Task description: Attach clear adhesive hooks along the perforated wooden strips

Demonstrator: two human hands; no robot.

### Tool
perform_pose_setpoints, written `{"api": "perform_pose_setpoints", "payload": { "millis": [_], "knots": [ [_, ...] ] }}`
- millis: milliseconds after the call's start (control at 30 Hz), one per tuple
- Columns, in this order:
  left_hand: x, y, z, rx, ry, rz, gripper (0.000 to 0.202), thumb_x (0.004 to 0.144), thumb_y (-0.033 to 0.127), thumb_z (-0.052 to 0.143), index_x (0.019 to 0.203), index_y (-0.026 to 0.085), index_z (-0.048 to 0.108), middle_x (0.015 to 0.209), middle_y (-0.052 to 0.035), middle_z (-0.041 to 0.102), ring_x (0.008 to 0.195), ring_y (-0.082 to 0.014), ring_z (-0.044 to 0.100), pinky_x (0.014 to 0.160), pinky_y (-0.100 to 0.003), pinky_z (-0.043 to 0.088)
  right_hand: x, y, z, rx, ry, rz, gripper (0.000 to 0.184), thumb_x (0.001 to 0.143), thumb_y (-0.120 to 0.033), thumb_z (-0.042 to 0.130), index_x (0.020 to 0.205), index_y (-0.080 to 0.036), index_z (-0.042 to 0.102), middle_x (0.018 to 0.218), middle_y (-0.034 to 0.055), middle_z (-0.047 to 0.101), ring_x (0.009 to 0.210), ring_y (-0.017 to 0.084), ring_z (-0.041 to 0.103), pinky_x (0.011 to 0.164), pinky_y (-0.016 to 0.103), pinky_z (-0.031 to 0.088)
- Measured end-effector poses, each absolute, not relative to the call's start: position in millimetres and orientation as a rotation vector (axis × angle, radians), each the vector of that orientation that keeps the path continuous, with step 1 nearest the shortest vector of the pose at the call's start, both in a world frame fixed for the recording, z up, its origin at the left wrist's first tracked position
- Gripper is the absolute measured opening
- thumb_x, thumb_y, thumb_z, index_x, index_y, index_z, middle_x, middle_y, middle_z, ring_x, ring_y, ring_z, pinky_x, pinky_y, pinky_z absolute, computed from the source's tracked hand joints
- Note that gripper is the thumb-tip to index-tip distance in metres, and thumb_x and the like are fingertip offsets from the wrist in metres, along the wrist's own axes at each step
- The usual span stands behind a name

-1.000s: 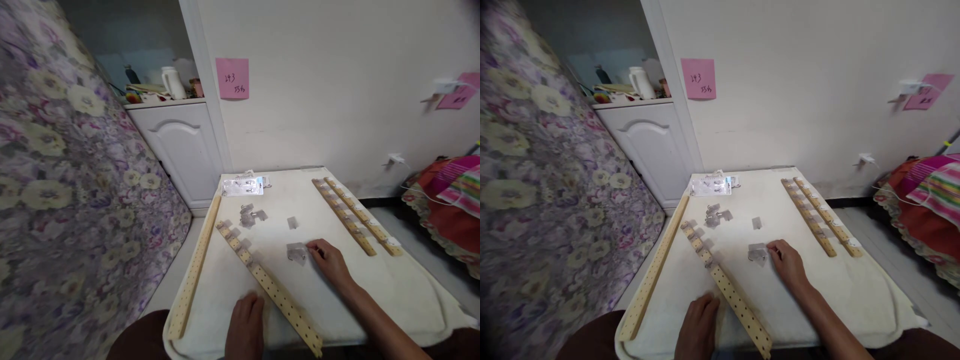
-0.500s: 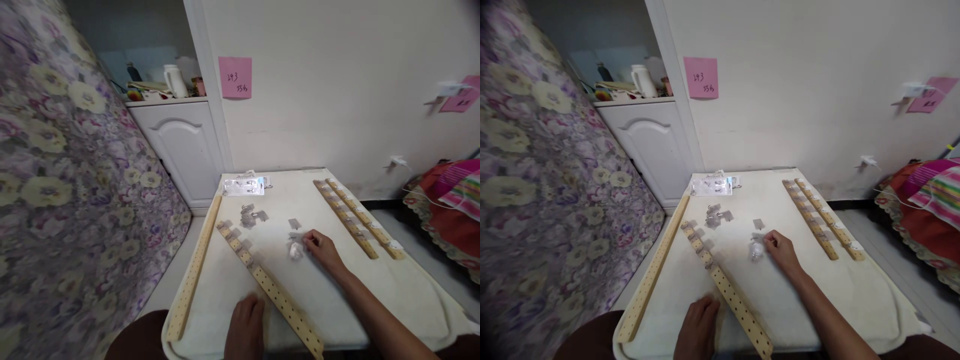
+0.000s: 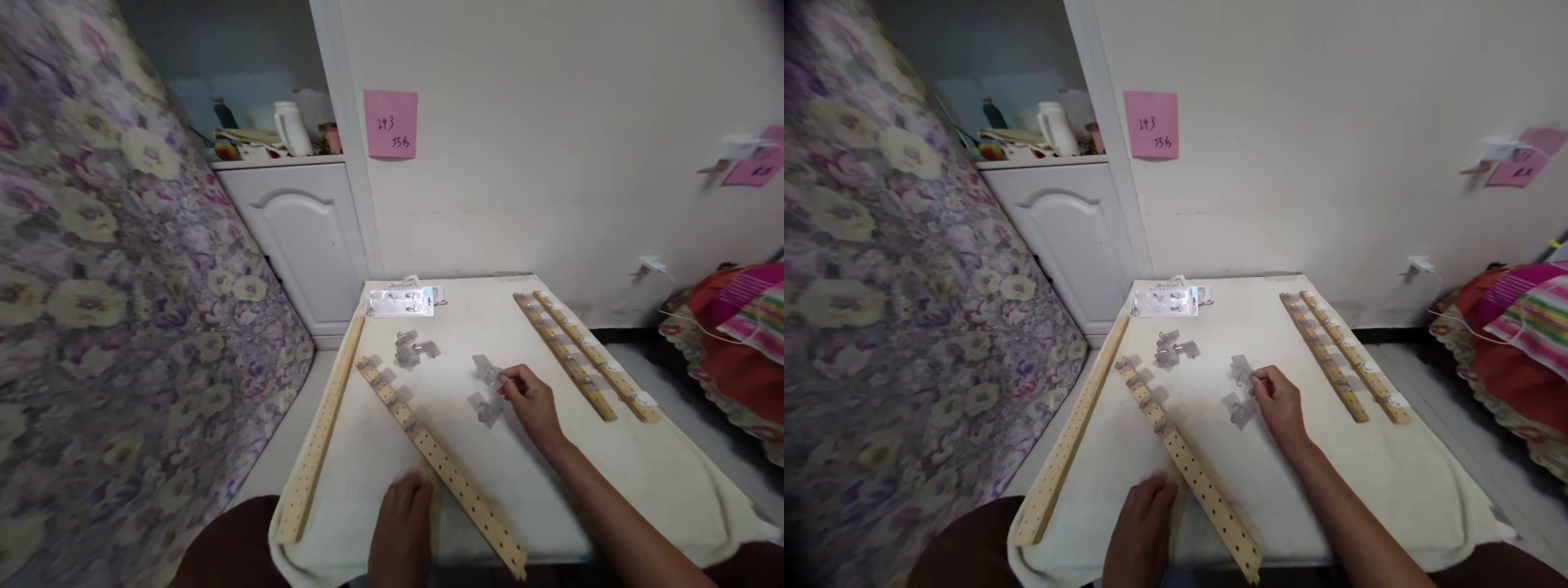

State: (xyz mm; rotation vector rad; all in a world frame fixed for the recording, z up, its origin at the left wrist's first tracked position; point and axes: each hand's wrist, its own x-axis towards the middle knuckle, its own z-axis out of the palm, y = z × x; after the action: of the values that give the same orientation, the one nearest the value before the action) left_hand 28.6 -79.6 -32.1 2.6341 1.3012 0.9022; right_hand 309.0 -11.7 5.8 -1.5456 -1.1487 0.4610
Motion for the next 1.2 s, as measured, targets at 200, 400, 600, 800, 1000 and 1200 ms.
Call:
{"api": "perform_pose_setpoints", "payload": {
  "millis": [200, 400, 600, 800, 1000, 1200],
  "knots": [
    [31.1, -80.2, -31.1, 2.552, 1.311, 0.912, 0.033, 0.078, 0.003, 0.040, 0.101, 0.019, 0.058, 0.098, -0.0073, 0.059, 0.089, -0.0199, 0.055, 0.075, -0.034, 0.053, 287.3, -20.0, 8.4, -1.355, -1.021, 1.109, 0.026, 0.074, -0.042, 0.063, 0.082, -0.018, 0.055, 0.056, -0.0041, 0.056, 0.047, 0.011, 0.050, 0.048, 0.023, 0.040],
    [29.4, -81.3, -28.6, 2.381, 1.238, 0.966, 0.028, 0.083, 0.006, 0.041, 0.103, 0.019, 0.056, 0.100, -0.0083, 0.059, 0.093, -0.0198, 0.054, 0.079, -0.034, 0.050, 268.5, -30.9, 10.2, -1.272, -1.112, 1.310, 0.025, 0.074, -0.038, 0.063, 0.087, -0.017, 0.057, 0.061, -0.0041, 0.057, 0.045, 0.007, 0.048, 0.045, 0.020, 0.036],
    [32.6, -77.0, -17.0, 2.056, 1.312, 0.974, 0.014, 0.089, 0.022, 0.046, 0.099, 0.020, 0.056, 0.089, -0.0042, 0.060, 0.084, -0.0163, 0.058, 0.072, -0.028, 0.049, 251.1, -32.6, 5.2, -1.238, -1.147, 1.430, 0.026, 0.072, -0.039, 0.064, 0.083, -0.017, 0.054, 0.059, -0.0053, 0.054, 0.040, 0.006, 0.044, 0.040, 0.019, 0.032],
    [38.3, -66.7, -14.2, 1.998, 1.438, 0.955, 0.013, 0.086, 0.028, 0.053, 0.096, 0.020, 0.057, 0.087, -0.0030, 0.061, 0.082, -0.0171, 0.058, 0.073, -0.030, 0.048, 233.9, -30.5, -14.0, -1.229, -1.270, 1.494, 0.019, 0.075, -0.032, 0.058, 0.086, -0.017, 0.055, 0.051, -0.0089, 0.046, 0.037, 0.005, 0.040, 0.038, 0.019, 0.029],
    [39.3, -64.0, -18.7, 2.062, 1.504, 0.897, 0.014, 0.084, 0.029, 0.055, 0.095, 0.021, 0.058, 0.085, -0.0026, 0.061, 0.081, -0.0187, 0.056, 0.072, -0.031, 0.047, 229.9, -33.5, -18.8, -1.289, -1.391, 1.382, 0.024, 0.078, -0.021, 0.052, 0.102, -0.017, 0.055, 0.056, -0.0086, 0.046, 0.039, 0.006, 0.042, 0.040, 0.019, 0.031],
    [41.5, -62.6, -19.9, 2.074, 1.531, 0.825, 0.009, 0.084, 0.027, 0.055, 0.091, 0.022, 0.058, 0.082, -0.0018, 0.060, 0.079, -0.0189, 0.055, 0.070, -0.031, 0.045, 231.2, -37.9, -19.3, -1.370, -1.421, 1.315, 0.025, 0.080, -0.018, 0.049, 0.105, -0.019, 0.056, 0.061, -0.0071, 0.048, 0.044, 0.007, 0.047, 0.045, 0.021, 0.036]
  ]
}}
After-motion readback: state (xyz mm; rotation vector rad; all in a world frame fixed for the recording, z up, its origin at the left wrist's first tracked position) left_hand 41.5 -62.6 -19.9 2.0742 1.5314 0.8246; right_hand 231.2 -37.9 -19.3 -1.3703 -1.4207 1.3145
